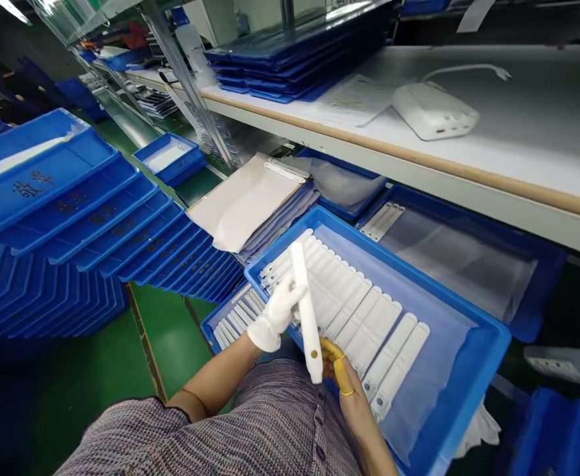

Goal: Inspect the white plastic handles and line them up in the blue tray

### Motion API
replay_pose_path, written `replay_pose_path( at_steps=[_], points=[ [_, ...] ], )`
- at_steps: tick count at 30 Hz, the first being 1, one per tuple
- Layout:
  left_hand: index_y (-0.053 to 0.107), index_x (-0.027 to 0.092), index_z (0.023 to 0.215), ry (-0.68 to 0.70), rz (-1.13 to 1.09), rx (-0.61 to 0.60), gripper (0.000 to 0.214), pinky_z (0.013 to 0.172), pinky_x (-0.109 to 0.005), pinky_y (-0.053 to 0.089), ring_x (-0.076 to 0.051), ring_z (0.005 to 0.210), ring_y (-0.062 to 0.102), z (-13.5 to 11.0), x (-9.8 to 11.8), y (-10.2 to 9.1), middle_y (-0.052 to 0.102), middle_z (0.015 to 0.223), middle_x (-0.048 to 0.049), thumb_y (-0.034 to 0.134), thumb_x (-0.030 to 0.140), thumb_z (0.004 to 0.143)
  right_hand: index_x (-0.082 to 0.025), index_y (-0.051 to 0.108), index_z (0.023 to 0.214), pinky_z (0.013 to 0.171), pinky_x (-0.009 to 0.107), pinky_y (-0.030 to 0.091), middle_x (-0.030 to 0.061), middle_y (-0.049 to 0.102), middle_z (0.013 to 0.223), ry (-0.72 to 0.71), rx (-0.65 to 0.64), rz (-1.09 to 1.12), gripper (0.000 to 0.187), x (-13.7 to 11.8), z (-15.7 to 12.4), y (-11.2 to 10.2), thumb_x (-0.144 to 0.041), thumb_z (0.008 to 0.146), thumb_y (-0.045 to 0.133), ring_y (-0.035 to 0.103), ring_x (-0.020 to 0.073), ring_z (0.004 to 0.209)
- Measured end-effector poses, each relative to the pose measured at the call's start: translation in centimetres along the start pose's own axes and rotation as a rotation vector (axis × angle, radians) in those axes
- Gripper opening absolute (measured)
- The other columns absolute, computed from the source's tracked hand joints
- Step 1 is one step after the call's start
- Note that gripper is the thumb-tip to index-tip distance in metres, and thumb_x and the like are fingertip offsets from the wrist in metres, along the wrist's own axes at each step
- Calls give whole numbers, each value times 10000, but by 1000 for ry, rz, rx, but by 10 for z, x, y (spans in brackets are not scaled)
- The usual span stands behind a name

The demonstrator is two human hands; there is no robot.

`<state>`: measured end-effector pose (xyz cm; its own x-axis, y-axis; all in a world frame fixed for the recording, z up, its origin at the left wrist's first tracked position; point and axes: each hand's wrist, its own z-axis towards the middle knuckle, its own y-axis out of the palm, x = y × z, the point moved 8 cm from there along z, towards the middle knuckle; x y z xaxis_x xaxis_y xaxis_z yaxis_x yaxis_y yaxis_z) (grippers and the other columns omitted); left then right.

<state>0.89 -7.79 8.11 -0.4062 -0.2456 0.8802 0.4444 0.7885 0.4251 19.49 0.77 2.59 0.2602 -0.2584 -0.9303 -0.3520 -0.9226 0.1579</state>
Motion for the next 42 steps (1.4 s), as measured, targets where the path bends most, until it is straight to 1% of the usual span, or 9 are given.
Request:
replay_pose_path(
  at_steps=[3,8,13,18,21,24,27,38,42],
  points=[
    [531,193,928,100,38,251,529,487,-218,478,-101,551,540,49,62,-92,547,711,36,852,539,687,-247,696,1252,827,406,575,123,757,1146,-28,90,7,619,8,32,7,-731,913,512,707,259,907],
    [435,211,868,194,104,563,393,568,-184,509,-56,536,519,116,147,-248,516,691,61,794,351,789,-171,728,1168,881,422,573,141,781,1071,39,317,-13,695,22,66,-3,-758,808,635,704,272,909],
    [495,175,932,151,293,666,305,653,-300,582,-117,590,601,145,164,-323,539,699,22,761,253,806,-159,705,1196,932,417,580,118,777,1125,112,431,4,749,32,73,-3,-749,736,721,710,258,933],
    [592,147,1233,227,611,679,457,976,-495,549,-308,1069,675,138,166,-335,657,1061,-141,736,266,816,-179,721,1156,926,475,608,113,791,1063,127,498,-8,704,34,70,-1,-740,730,728,730,299,930],
    [624,201,1331,306,851,594,559,1244,-526,259,-373,1466,387,141,166,-316,519,1483,-175,774,323,806,-232,742,1108,873,478,635,90,798,1059,95,503,-30,585,29,71,4,-702,760,726,744,314,915],
    [616,189,1385,279,1377,483,580,1251,-609,122,-418,1535,250,154,155,-289,367,1630,-199,703,463,881,-235,755,1071,846,489,639,91,803,1018,65,497,-58,560,22,74,9,-703,765,724,748,320,884],
    [550,139,1458,191,1773,502,648,1199,-662,191,-447,1514,284,158,145,-285,343,1629,-259,576,540,949,-227,750,1116,892,479,617,100,798,1053,70,468,-46,574,20,75,17,-696,786,722,739,296,891],
    [602,34,1347,297,1875,451,601,1139,-602,388,-447,1402,452,155,174,-354,526,1467,-284,479,433,914,-194,740,1101,809,407,576,112,780,971,-13,507,9,629,3,55,27,-738,788,694,691,221,806],
    [598,141,1346,592,1760,572,561,1110,-680,413,-450,1367,503,135,196,-323,553,1493,-173,491,462,899,-206,738,1091,862,435,565,93,765,977,-73,665,-114,541,10,25,-13,-677,838,656,689,224,837]
  ],
)
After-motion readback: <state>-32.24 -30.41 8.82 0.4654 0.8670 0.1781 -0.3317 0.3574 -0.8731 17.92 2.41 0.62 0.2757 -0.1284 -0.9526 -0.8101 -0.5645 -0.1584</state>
